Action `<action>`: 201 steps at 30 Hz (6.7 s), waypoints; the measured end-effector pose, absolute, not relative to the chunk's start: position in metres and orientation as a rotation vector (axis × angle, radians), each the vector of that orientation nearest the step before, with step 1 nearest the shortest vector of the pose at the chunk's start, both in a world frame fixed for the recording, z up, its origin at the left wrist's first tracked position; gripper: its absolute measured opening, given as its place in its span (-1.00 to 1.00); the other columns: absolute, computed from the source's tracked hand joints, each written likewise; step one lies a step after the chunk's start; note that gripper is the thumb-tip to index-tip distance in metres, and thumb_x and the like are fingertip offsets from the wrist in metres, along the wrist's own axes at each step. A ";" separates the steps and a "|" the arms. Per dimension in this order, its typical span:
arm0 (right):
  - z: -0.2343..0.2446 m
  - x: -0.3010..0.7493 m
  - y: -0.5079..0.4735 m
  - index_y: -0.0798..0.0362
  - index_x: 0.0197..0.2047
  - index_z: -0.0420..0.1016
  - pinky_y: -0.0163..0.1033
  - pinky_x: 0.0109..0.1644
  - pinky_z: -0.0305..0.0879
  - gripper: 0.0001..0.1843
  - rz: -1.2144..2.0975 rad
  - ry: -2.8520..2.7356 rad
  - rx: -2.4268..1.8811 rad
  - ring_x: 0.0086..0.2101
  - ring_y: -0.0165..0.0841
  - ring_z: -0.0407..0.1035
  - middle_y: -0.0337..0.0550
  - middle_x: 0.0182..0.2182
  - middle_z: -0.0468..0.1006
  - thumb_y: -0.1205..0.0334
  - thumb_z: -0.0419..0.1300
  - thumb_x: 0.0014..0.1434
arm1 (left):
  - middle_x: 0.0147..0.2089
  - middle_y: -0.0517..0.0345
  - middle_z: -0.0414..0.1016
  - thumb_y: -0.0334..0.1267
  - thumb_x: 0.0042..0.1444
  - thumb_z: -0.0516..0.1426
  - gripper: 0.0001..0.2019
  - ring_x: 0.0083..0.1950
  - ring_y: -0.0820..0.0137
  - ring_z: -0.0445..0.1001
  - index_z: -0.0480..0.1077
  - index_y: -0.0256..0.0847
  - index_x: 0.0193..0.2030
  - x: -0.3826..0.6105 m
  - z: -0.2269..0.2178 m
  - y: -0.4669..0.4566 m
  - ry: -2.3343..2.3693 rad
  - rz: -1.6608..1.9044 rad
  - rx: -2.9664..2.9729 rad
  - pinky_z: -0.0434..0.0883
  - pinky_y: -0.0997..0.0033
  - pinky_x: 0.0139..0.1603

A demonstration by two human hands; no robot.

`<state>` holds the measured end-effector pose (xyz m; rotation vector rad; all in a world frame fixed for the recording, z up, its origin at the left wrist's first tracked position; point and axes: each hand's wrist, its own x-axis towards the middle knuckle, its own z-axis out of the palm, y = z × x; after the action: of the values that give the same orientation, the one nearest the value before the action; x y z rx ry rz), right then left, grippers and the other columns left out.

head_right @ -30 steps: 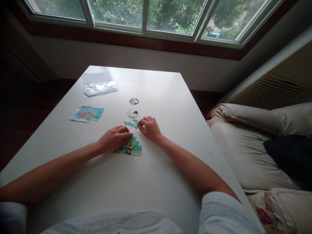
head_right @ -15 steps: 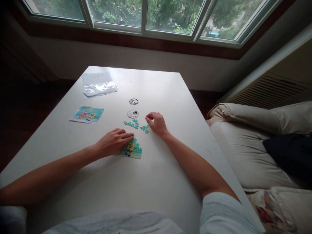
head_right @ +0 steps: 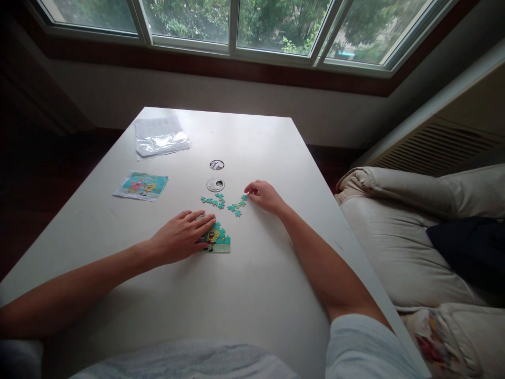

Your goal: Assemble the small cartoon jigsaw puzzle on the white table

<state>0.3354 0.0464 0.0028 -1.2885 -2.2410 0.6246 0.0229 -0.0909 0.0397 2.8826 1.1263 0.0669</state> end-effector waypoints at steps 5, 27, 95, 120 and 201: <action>0.007 0.337 0.043 0.00 -0.15 0.64 -0.17 -0.09 0.36 -0.80 0.641 -2.311 -1.209 -0.23 -0.28 0.40 -0.11 -0.25 0.49 0.27 0.26 0.15 | 0.43 -0.02 0.26 -0.01 0.27 0.19 -0.39 0.42 0.09 0.21 0.20 -0.11 0.39 0.021 0.042 -0.090 1.120 0.058 2.853 0.15 0.17 0.30; -0.003 0.326 0.040 -0.02 -0.13 0.58 -0.11 -0.01 0.28 -0.85 0.477 -2.401 -1.110 -0.18 -0.20 0.32 -0.08 -0.26 0.45 0.21 0.29 0.21 | 0.35 -0.07 0.36 -0.06 0.27 0.21 -0.50 0.34 0.14 0.30 0.32 -0.22 0.27 0.023 0.050 -0.087 1.222 -0.070 2.899 0.26 0.19 0.28; 0.035 0.309 0.013 0.05 -0.38 0.47 -0.30 -0.29 0.13 -0.79 0.826 -2.693 -0.886 -0.36 -0.38 0.27 -0.20 -0.41 0.43 0.12 0.27 0.23 | 0.34 -0.16 0.32 -0.15 0.18 0.27 -0.62 0.29 0.07 0.36 0.38 -0.20 0.09 0.021 0.056 -0.093 1.139 -0.084 2.902 0.35 0.11 0.20; 0.026 0.297 0.004 0.00 -0.08 0.54 -0.32 -0.25 0.15 -0.83 0.727 -2.693 -0.854 -0.38 -0.40 0.28 -0.23 -0.40 0.44 0.28 0.21 0.25 | 0.34 -0.15 0.32 -0.13 0.20 0.25 -0.61 0.27 0.07 0.37 0.36 -0.21 0.12 0.021 0.058 -0.092 1.138 -0.116 2.920 0.35 0.12 0.20; 0.005 0.294 0.011 -0.10 -0.01 0.62 -0.12 0.01 0.15 -0.77 0.329 -2.500 -1.131 -0.13 -0.21 0.30 -0.08 -0.17 0.52 0.19 0.27 0.26 | 0.39 0.02 0.29 -0.05 0.21 0.23 -0.48 0.15 0.16 0.38 0.29 -0.14 0.26 0.018 0.052 -0.087 1.022 -0.067 2.934 0.32 0.17 0.14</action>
<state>0.2935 0.0112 0.0045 -1.1305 -2.5003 0.3291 0.0180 -0.0866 0.0523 2.9342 1.0222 -0.0672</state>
